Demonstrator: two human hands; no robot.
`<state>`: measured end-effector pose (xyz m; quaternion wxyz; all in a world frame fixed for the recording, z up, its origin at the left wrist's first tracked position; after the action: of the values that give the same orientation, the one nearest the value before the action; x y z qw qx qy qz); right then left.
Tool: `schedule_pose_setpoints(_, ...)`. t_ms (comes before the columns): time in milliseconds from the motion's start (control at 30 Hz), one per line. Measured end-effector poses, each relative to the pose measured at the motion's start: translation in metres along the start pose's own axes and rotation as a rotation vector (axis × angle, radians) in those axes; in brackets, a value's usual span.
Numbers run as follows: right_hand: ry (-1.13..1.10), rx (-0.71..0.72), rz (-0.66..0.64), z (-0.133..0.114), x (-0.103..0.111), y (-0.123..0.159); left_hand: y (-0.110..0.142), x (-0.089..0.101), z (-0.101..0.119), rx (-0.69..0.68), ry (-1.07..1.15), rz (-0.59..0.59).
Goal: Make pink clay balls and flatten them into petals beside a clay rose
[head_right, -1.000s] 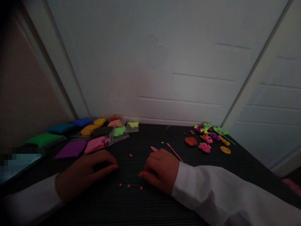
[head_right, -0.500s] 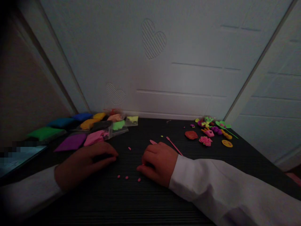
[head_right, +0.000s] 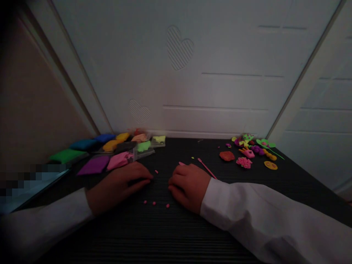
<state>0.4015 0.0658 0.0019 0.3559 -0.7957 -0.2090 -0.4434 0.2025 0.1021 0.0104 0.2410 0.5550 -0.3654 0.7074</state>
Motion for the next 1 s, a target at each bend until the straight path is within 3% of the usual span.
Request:
schedule_pose_setpoints(200, 0.007, -0.008, 0.007, 0.002, -0.002, 0.001, -0.001, -0.001, 0.0, 0.053, 0.024, 0.018)
schedule_pose_setpoints(500, -0.011, -0.026, -0.024, 0.001, 0.0, 0.001, 0.01, 0.008, 0.0, 0.029, 0.017, 0.075)
schedule_pose_setpoints(700, -0.029, -0.04, -0.022, 0.0, -0.001, 0.002, 0.02, 0.012, 0.011, -0.005, 0.009, 0.097)
schedule_pose_setpoints(1000, -0.144, -0.127, 0.052, -0.015, 0.002, 0.002, 0.019, 0.006, 0.019, -0.002, 0.009, -0.012)
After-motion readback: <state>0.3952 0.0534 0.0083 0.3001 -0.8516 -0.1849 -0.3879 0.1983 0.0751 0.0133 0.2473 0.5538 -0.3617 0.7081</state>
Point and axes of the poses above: each hand's wrist, its own y-axis away from the middle knuckle, its own x-axis out of the back of the hand, z = x × y, the point moved 2 cm from there along -y, towards the middle knuckle, and after that the axes turned 11 degrees about -y, right-handed, at the moved point
